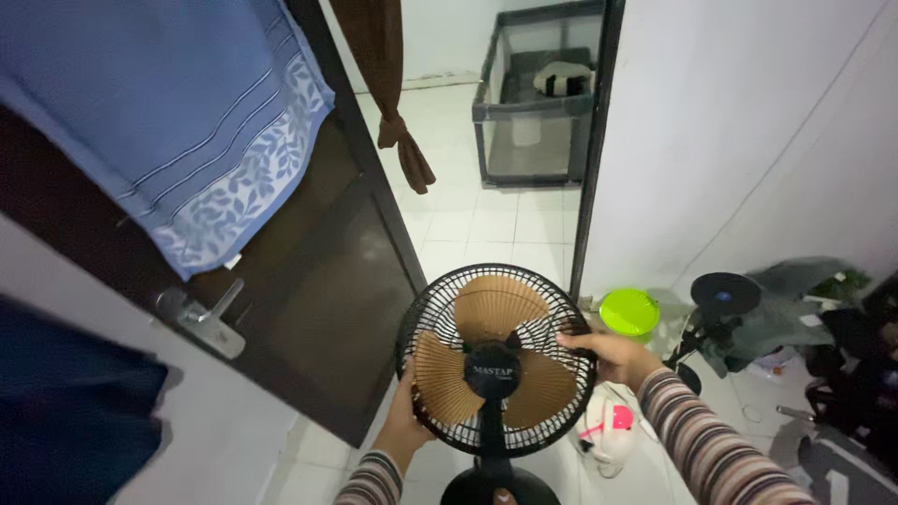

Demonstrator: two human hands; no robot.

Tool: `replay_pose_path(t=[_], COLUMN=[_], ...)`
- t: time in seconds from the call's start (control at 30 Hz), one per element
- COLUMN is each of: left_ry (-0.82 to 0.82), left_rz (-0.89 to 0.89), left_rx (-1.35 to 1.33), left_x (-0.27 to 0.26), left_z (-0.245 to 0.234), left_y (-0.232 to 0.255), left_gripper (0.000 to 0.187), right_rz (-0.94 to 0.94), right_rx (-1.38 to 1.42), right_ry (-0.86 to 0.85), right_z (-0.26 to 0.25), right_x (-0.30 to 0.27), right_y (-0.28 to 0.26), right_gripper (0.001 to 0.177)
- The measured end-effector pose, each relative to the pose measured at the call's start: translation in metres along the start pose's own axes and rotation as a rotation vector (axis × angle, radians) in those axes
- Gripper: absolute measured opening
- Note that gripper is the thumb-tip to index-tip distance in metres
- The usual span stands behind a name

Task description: The person assembles a standing fan by securing the fan blades, attaching the front grill, and plugging the fan into a power strip. The person then turns on the power to test the fan.

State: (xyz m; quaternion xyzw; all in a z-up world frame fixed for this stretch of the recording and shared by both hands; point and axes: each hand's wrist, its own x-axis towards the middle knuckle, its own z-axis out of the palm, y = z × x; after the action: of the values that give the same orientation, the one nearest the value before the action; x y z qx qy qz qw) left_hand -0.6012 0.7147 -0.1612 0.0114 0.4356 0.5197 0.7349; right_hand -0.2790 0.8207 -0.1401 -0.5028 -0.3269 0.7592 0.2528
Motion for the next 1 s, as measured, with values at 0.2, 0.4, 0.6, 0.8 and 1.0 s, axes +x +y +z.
replay_pose_path(t=[0.2, 0.4, 0.6, 0.8, 1.0], left_ry=[0.226, 0.193, 0.157, 0.126, 0.059], left_rz=[-0.066, -0.104, -0.057, 0.026, 0.025], left_rx=[0.313, 0.306, 0.264, 0.013, 0.017], left_x=[0.051, 0.111, 0.191, 0.284, 0.367], left_z=[0.003, 0.004, -0.034, -0.089, -0.136], left_y=[0.063, 0.092, 0.079, 0.032, -0.005], left_gripper=[0.082, 0.078, 0.075, 0.074, 0.075], right_rz=[0.081, 0.088, 0.067, -0.021, 0.018], right_rx=[-0.039, -0.009, -0.089, 0.038, 0.053], right_ry=[0.133, 0.205, 0.280, 0.170, 0.217], right_z=[0.018, 0.026, 0.016, -0.015, -0.048], right_x=[0.056, 0.100, 0.155, 0.227, 0.305], right_y=[-0.019, -0.018, 0.004, 0.056, 0.110], right_gripper=[0.050, 0.055, 0.061, 0.062, 0.063])
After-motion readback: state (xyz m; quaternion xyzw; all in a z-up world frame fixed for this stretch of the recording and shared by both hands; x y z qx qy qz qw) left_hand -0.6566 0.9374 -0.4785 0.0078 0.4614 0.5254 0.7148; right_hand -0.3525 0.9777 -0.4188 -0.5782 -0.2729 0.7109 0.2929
